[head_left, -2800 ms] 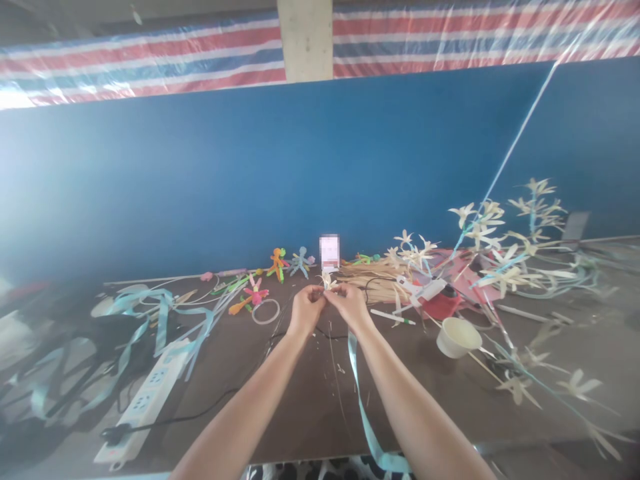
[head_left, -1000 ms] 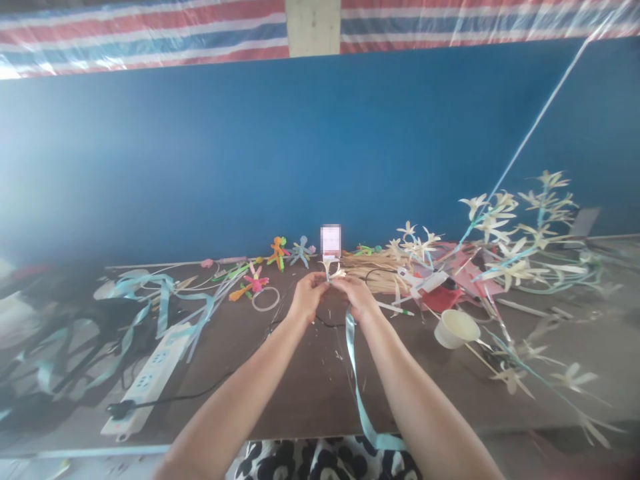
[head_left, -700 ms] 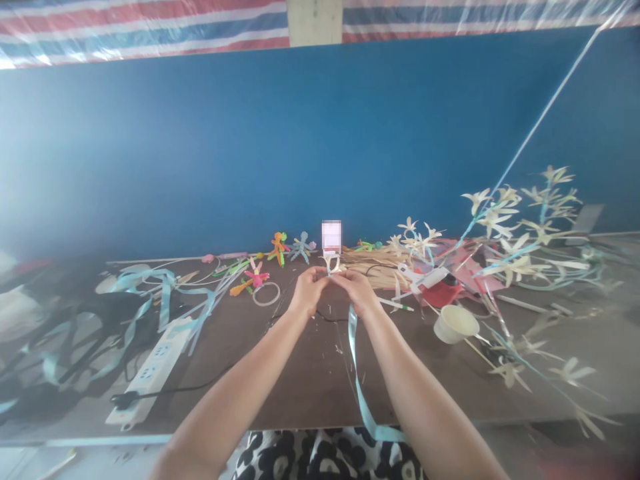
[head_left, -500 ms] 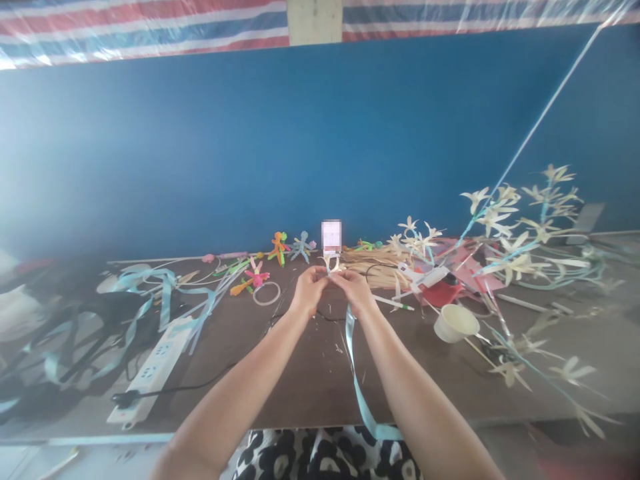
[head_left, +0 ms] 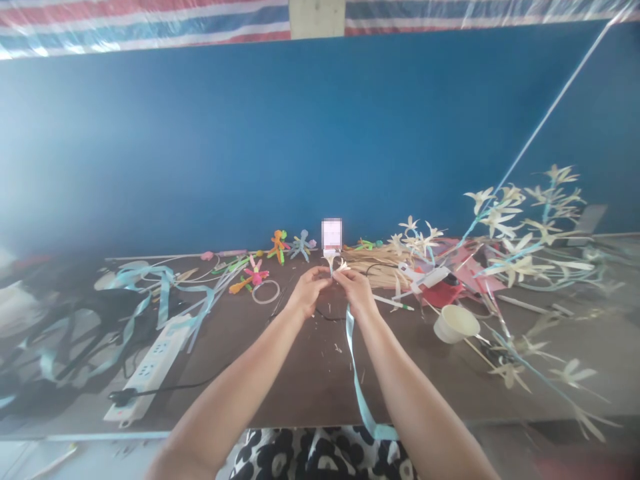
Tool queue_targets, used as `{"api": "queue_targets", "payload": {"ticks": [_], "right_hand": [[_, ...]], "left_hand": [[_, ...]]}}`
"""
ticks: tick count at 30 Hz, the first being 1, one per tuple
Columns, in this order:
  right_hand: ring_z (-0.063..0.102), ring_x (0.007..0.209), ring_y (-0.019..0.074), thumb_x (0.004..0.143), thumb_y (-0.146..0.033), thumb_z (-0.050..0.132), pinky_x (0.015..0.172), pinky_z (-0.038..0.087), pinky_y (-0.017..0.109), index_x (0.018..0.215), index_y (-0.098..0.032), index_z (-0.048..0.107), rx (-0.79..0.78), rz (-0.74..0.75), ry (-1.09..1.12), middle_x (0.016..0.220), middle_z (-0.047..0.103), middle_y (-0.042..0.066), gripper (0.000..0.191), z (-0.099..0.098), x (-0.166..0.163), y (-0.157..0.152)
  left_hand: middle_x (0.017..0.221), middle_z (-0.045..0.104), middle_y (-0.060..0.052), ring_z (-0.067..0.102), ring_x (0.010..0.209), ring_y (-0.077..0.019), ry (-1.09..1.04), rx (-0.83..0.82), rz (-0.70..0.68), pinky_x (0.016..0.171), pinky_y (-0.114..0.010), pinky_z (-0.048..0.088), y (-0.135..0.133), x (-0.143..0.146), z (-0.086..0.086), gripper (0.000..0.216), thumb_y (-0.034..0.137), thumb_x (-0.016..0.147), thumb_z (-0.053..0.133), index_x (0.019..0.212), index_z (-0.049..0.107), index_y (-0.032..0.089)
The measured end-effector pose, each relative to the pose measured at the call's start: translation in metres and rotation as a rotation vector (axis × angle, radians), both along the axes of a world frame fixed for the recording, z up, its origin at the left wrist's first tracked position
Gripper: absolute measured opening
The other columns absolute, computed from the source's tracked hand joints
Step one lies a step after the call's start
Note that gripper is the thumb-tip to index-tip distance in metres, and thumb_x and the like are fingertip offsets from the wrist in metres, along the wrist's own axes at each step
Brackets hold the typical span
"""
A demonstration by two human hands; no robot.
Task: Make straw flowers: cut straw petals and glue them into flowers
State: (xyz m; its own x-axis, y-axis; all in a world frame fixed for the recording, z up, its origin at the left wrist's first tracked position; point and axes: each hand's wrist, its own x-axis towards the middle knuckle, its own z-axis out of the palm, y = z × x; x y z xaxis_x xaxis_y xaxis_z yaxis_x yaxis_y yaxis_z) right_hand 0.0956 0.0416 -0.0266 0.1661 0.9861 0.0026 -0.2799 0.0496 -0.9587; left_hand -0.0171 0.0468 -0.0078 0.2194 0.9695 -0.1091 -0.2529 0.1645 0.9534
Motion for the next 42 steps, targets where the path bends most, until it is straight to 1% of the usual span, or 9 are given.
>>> {"api": "queue_targets", "payload": {"ticks": [5,12,15,20,27,30,33,39,42], "right_hand": [[0.054,0.051,0.0133,0.055,-0.04,0.065,0.051,0.04,0.024,0.061,-0.016,0.06,-0.008,0.044,0.029,0.054,0.059,-0.002,0.025,0.002,0.003,-0.001],[0.052,0.047,0.0109,0.055,-0.037,0.065,0.045,0.037,0.021,0.06,-0.016,0.059,-0.015,0.077,0.061,0.053,0.058,-0.003,0.023,0.006,0.004,0.0],[0.052,0.044,0.0111,0.055,-0.038,0.065,0.042,0.036,0.021,0.063,-0.016,0.059,-0.034,0.105,0.066,0.054,0.059,-0.002,0.024,0.007,0.005,-0.001],[0.05,0.041,0.011,0.053,-0.042,0.066,0.039,0.034,0.021,0.066,-0.016,0.061,-0.056,0.129,0.06,0.051,0.06,-0.001,0.029,0.007,0.008,-0.002],[0.043,0.036,0.0078,0.054,-0.043,0.066,0.035,0.027,0.019,0.067,-0.016,0.06,-0.049,0.111,0.07,0.049,0.057,-0.002,0.03,0.012,0.01,-0.005],[0.048,0.042,0.0093,0.055,-0.041,0.066,0.038,0.032,0.02,0.067,-0.015,0.06,-0.033,0.119,0.074,0.054,0.058,-0.001,0.029,0.015,0.009,-0.007],[0.05,0.046,0.0105,0.055,-0.039,0.066,0.043,0.036,0.021,0.065,-0.015,0.059,-0.02,0.12,0.074,0.055,0.058,-0.001,0.027,0.017,0.009,-0.008],[0.045,0.039,0.0081,0.055,-0.04,0.066,0.04,0.032,0.02,0.064,-0.015,0.059,0.004,0.089,0.037,0.046,0.054,-0.004,0.027,0.017,0.008,-0.007],[0.044,0.039,0.0074,0.057,-0.039,0.065,0.041,0.031,0.02,0.064,-0.015,0.059,0.021,0.086,0.016,0.047,0.054,-0.003,0.027,0.018,0.007,-0.008]], "left_hand": [[0.069,0.062,-0.003,0.061,0.06,-0.0166,-0.039,0.037,-0.025,0.052,-0.025,0.047,0.001,-0.001,0.0,0.027,0.024,0.059,0.065,0.081,0.053,0.015],[0.07,0.061,-0.002,0.061,0.059,-0.0164,-0.086,0.033,-0.078,0.054,-0.029,0.048,-0.005,-0.001,0.011,0.029,0.029,0.059,0.067,0.079,0.05,0.016],[0.071,0.061,-0.002,0.06,0.058,-0.015,-0.07,0.063,-0.061,0.052,-0.026,0.048,-0.006,-0.001,0.014,0.031,0.029,0.057,0.068,0.078,0.05,0.016],[0.072,0.062,-0.002,0.06,0.059,-0.0154,-0.04,0.062,-0.042,0.054,-0.028,0.048,-0.007,0.001,0.013,0.03,0.032,0.058,0.067,0.079,0.051,0.016],[0.07,0.063,-0.002,0.061,0.063,-0.0172,-0.039,0.053,-0.044,0.053,-0.027,0.048,-0.009,0.0,0.017,0.027,0.026,0.059,0.066,0.081,0.055,0.016],[0.07,0.064,-0.003,0.061,0.064,-0.0169,-0.041,0.049,-0.053,0.054,-0.027,0.048,-0.011,-0.003,0.018,0.028,0.021,0.058,0.066,0.084,0.057,0.015],[0.071,0.065,-0.003,0.061,0.064,-0.0164,-0.018,0.057,-0.018,0.055,-0.026,0.047,-0.012,-0.003,0.019,0.028,0.019,0.058,0.065,0.085,0.059,0.013],[0.07,0.065,-0.004,0.061,0.061,-0.016,0.009,0.039,0.007,0.053,-0.025,0.047,-0.012,0.0,0.021,0.028,0.02,0.058,0.065,0.084,0.061,0.013],[0.069,0.065,-0.004,0.061,0.061,-0.0161,0.024,0.05,0.032,0.054,-0.025,0.046,-0.012,0.001,0.021,0.028,0.021,0.057,0.066,0.083,0.062,0.012]]}}
